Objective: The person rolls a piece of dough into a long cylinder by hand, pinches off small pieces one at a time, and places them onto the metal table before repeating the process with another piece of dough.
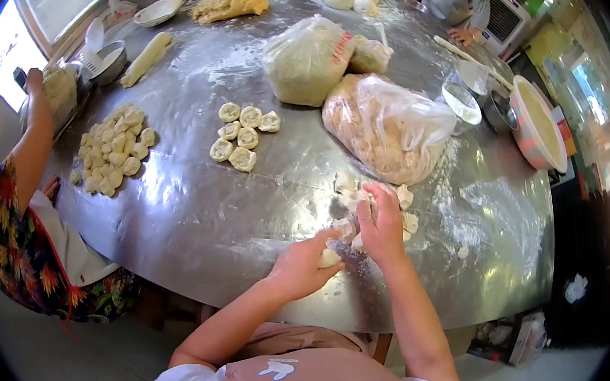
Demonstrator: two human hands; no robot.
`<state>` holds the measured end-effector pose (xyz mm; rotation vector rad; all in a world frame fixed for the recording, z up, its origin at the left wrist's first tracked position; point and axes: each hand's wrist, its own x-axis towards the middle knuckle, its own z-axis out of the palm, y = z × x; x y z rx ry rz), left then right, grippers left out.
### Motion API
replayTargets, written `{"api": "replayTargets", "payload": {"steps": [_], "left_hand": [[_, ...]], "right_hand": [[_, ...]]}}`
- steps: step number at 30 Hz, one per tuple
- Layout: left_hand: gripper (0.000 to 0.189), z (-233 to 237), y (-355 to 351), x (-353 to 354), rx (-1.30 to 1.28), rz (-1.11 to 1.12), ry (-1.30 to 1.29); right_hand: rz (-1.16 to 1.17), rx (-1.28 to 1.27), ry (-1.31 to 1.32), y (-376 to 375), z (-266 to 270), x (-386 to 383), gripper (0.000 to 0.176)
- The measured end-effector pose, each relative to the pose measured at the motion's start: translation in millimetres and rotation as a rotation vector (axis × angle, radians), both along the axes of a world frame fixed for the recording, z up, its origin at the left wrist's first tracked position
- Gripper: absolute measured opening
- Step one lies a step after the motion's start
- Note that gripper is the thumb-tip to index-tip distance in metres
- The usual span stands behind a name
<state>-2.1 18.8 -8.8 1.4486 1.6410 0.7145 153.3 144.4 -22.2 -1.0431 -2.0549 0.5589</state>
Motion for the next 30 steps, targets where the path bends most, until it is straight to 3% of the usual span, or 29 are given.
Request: {"api": "replayTargets", "payload": {"steps": [3, 4, 7, 13, 16, 20, 23, 28, 30], "left_hand": [[0.094, -6, 0, 3, 0.004, 0.128, -0.107], [0.105, -16, 1, 5, 0.077, 0.127, -0.095], [0.101, -30, 1, 3, 0.338, 0.158, -0.148], [0.067, -41, -6, -5, 0.213, -0.039, -0.198], [0.043, -32, -7, -2, 0.034, 0.056, -0.150], [0.023, -32, -9, -3, 0.116, 0.050, -0.340], [0.021, -27, -7, -4, 0.034, -0.029, -0.171], [0.024, -14, -6, -6, 0.042, -0.055, -0.142], [0.024, 0, -11, -1, 0.065, -0.107, -0.199]], "right_hand": [[0.016, -0.032, -0.019, -16, 11, 0, 0.031], [0.110, -0.172, -0.034, -27, 7, 4, 0.031], [0.339, -0.314, -0.068, -69, 14, -9, 0.028], [0.243, -0.229, 0.040, -74, 9, -12, 0.015], [0.239, -0.126, 0.053, -73, 13, -19, 0.014], [0.217, -0.021, -0.010, -76, 17, -22, 0.019], [0.159, 0.028, -0.001, -76, 13, -25, 0.022], [0.094, 0.074, 0.058, -54, -2, -23, 0.023], [0.005, 0.154, -0.062, -30, -15, -16, 0.023]]}}
